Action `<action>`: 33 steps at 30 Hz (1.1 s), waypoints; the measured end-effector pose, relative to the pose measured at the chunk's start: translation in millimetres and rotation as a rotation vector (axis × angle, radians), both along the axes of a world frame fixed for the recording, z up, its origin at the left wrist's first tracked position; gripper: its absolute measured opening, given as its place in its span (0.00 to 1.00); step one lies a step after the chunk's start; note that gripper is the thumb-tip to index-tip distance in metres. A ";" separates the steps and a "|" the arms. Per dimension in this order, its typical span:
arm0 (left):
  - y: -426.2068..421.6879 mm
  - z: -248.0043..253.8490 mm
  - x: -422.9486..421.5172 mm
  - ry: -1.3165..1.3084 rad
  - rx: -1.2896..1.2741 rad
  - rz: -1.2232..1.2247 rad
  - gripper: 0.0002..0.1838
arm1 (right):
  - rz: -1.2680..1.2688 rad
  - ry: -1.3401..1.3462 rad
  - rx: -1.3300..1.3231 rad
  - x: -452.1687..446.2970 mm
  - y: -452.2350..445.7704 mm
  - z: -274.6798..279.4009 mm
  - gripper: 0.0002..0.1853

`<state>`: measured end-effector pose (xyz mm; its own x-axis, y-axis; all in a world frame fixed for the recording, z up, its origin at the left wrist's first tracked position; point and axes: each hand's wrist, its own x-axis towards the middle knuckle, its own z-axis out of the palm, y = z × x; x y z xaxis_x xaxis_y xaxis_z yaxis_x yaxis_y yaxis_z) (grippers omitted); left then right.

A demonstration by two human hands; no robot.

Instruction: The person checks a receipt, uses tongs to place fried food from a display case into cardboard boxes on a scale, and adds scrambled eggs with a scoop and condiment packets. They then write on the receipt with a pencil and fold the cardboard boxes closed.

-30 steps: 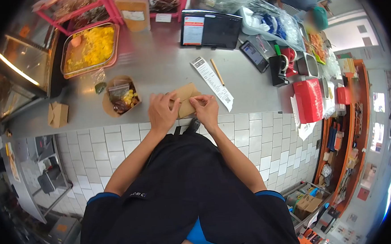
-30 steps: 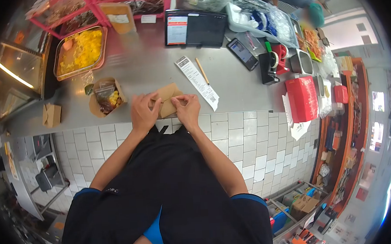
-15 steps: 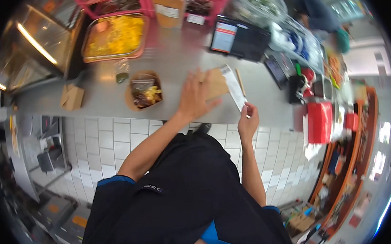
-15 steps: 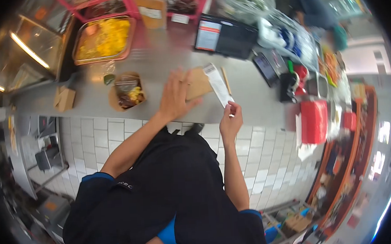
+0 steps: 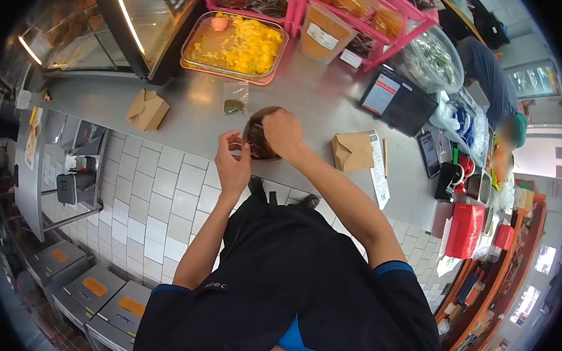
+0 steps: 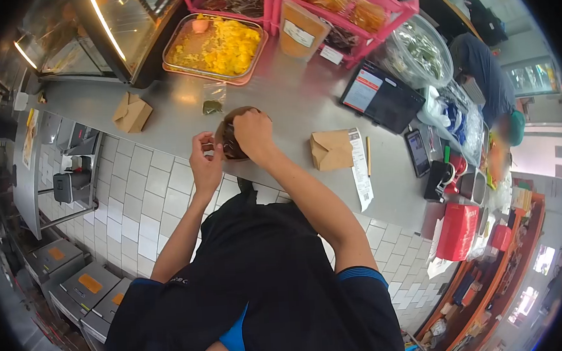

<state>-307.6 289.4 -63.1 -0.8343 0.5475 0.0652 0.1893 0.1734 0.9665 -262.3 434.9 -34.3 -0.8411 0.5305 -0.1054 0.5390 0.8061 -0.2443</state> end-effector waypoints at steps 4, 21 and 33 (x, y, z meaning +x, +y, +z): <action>-5.9 -2.3 -6.5 -0.004 -0.024 -0.084 0.13 | -0.005 -0.005 0.130 -2.1 1.8 1.8 0.04; 18.3 -6.1 -13.8 0.261 -0.061 -0.130 0.51 | 0.334 0.232 -0.224 43.8 27.6 11.7 0.14; 28.1 -34.4 -23.6 0.566 -0.194 -0.578 0.35 | 0.039 0.588 -0.375 90.9 -4.5 -19.7 0.20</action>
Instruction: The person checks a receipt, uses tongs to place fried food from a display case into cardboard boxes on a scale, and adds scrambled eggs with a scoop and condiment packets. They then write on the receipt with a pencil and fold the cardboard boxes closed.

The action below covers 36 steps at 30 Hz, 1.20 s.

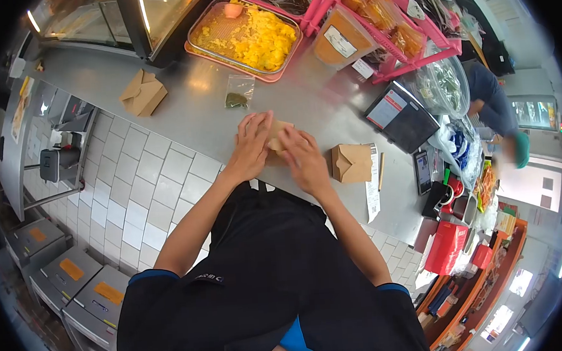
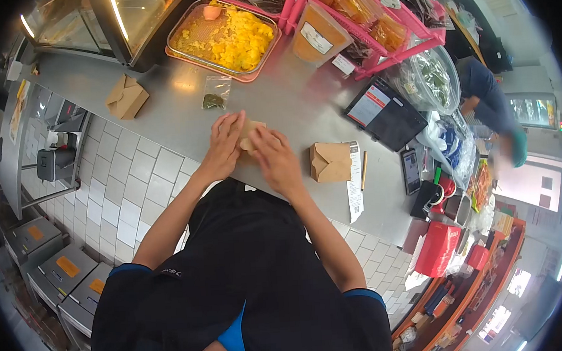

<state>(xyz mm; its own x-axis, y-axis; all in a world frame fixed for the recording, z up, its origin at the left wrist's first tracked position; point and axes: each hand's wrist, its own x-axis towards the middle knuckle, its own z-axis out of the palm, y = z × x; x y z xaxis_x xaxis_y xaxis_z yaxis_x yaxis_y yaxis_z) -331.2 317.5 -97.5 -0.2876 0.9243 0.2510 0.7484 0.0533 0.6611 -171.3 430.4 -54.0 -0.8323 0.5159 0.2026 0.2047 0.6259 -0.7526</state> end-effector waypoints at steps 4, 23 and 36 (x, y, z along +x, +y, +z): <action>-4.8 7.7 3.1 -0.159 -0.060 0.076 0.39 | 0.011 -0.177 0.256 -18.8 -9.6 3.7 0.22; -13.6 26.6 7.8 -1.226 -0.047 0.653 0.14 | -0.299 -0.156 -0.377 -18.0 -13.4 -18.0 0.11; -15.3 9.3 19.6 -1.093 0.134 0.630 0.15 | -0.323 -0.235 -0.580 -25.5 -6.9 -31.6 0.16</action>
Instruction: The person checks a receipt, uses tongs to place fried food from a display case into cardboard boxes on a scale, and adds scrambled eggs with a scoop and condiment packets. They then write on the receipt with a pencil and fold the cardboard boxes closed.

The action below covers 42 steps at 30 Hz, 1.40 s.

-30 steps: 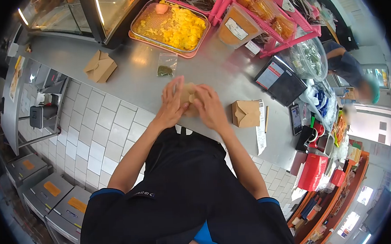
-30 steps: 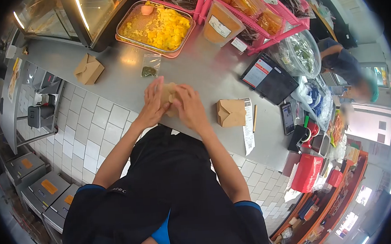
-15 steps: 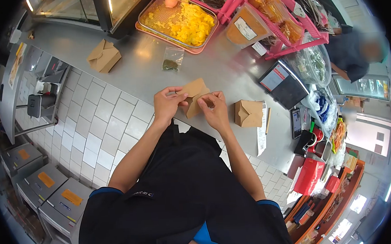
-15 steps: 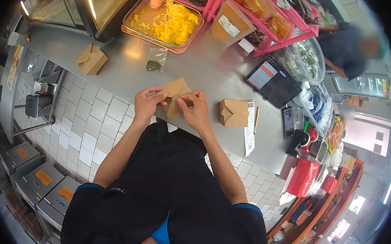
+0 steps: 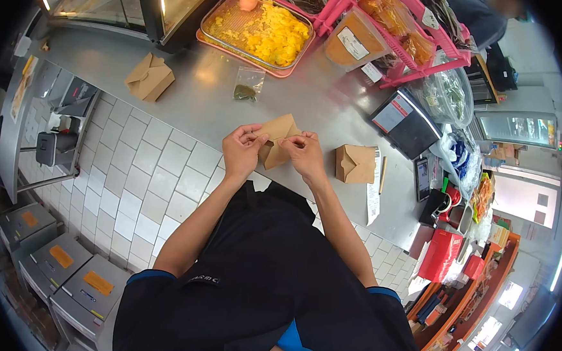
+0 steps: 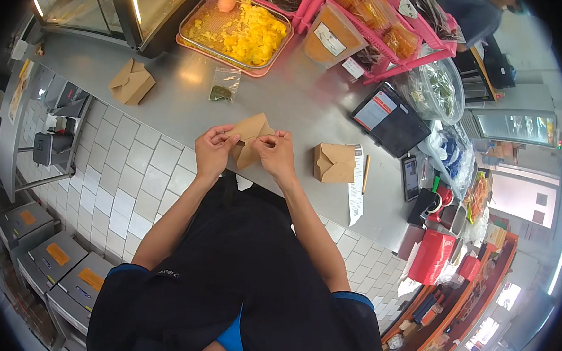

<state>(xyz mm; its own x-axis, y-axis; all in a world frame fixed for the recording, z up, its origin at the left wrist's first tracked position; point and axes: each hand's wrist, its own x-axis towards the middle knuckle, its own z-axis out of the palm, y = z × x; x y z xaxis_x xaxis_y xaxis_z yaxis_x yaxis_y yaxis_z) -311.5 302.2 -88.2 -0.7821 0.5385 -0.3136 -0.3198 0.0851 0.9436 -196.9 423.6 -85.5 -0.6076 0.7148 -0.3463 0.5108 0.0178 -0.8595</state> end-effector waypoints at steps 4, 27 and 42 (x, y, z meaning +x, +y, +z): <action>-3.2 3.9 -3.9 0.084 -0.047 -0.055 0.14 | -0.066 0.075 0.144 3.6 0.8 3.9 0.13; -6.0 -2.0 -11.6 0.112 -0.019 -0.162 0.12 | -0.102 -0.002 0.201 -6.5 -4.8 9.9 0.11; -5.0 66.1 -2.1 1.106 -0.555 -0.428 0.36 | -0.151 0.035 0.381 5.9 -7.9 5.5 0.11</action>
<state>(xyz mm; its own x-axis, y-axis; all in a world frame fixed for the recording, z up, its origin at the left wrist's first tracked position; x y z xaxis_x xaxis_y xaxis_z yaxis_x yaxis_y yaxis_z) -313.6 297.1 -22.0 -0.5675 0.8144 0.1210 0.7460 0.4464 0.4942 -191.0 415.7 -80.1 -0.4929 0.8698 -0.0207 0.5025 0.2652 -0.8229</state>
